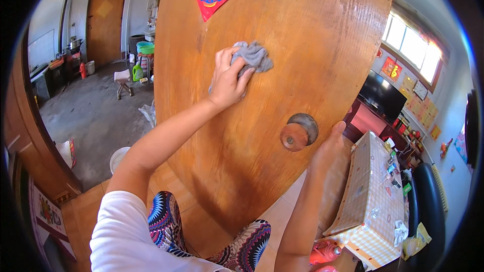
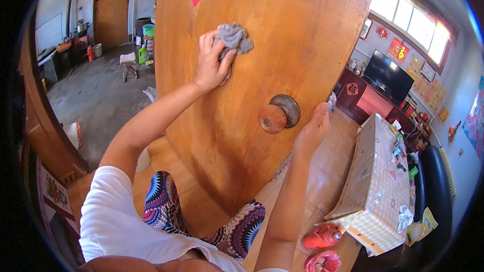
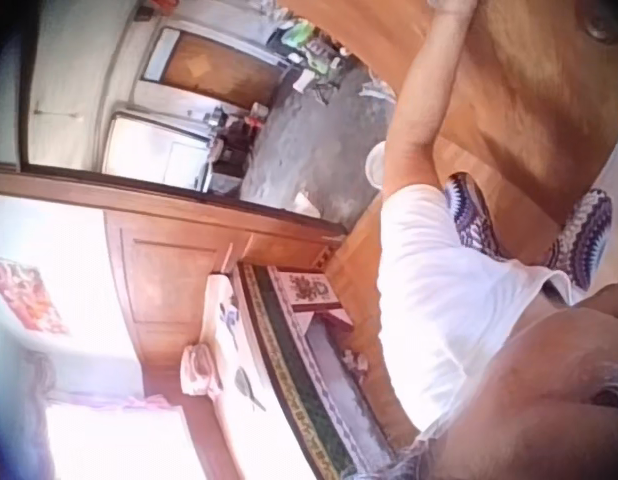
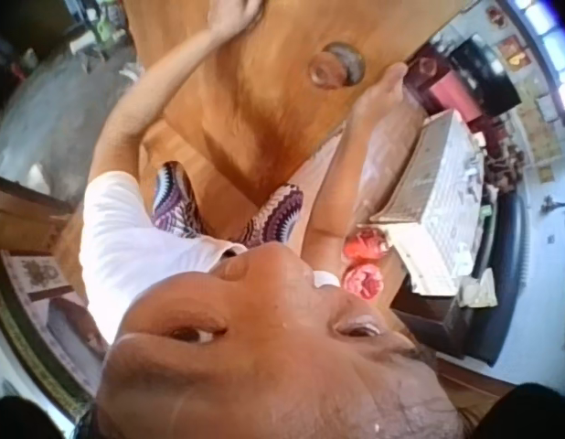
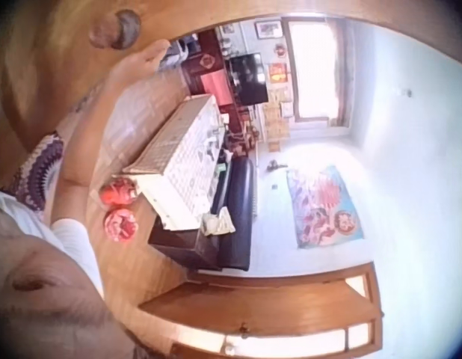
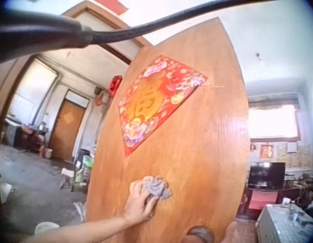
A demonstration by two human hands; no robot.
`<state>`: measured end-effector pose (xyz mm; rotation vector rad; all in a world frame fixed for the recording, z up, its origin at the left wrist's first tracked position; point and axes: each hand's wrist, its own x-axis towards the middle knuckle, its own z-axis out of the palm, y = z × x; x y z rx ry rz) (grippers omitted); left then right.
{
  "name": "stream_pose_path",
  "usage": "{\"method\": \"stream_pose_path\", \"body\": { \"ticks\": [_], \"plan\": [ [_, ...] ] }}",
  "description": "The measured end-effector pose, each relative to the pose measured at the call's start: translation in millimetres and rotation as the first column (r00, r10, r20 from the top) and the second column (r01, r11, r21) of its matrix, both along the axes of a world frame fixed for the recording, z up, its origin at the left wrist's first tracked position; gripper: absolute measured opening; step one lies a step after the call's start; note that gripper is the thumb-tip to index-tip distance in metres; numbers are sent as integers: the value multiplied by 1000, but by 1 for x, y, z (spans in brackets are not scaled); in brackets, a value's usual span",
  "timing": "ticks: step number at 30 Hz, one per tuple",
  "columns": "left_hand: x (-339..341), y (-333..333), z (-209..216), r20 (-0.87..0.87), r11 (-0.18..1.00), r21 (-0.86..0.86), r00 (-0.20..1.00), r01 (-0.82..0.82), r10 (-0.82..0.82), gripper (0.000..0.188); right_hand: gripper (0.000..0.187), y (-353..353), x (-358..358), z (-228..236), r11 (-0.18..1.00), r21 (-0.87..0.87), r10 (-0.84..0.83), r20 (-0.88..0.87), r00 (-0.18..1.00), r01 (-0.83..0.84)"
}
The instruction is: The person wipes the surface of a wooden door with a gray cloth, moving in circular and vertical motions around the doorknob and across the door panel. The person repeatedly wipes the same areas without visible dirt removal or change in surface condition.
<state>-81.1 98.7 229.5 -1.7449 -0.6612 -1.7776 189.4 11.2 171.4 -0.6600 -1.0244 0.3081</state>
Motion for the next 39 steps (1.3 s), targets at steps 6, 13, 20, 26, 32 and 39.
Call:
{"method": "stream_pose_path", "body": {
  "ticks": [6,13,20,26,32,39],
  "plan": [
    [-18,18,96,43,990,92,993,-109,106,21,50,-5,-8,6,1000,5,-25,20,999,25],
    [-18,23,165,293,961,187,946,-201,141,21,50,-15,-24,16,1000,-9,7,-19,1000,-8],
    [-3,-31,-62,-24,977,-199,997,72,-78,19,58,-5,1,1,999,-43,8,14,1000,-7],
    [10,-6,39,105,994,-108,994,-13,25,18,64,-14,-3,8,995,8,99,-47,994,-99],
    [21,14,137,253,988,153,967,-28,-12,24,64,-15,-11,9,992,23,127,-33,991,-127],
    [44,-43,-43,-156,997,-55,986,57,-65,23,60,-9,-1,4,999,-29,38,-1,999,-38]
  ]
}}
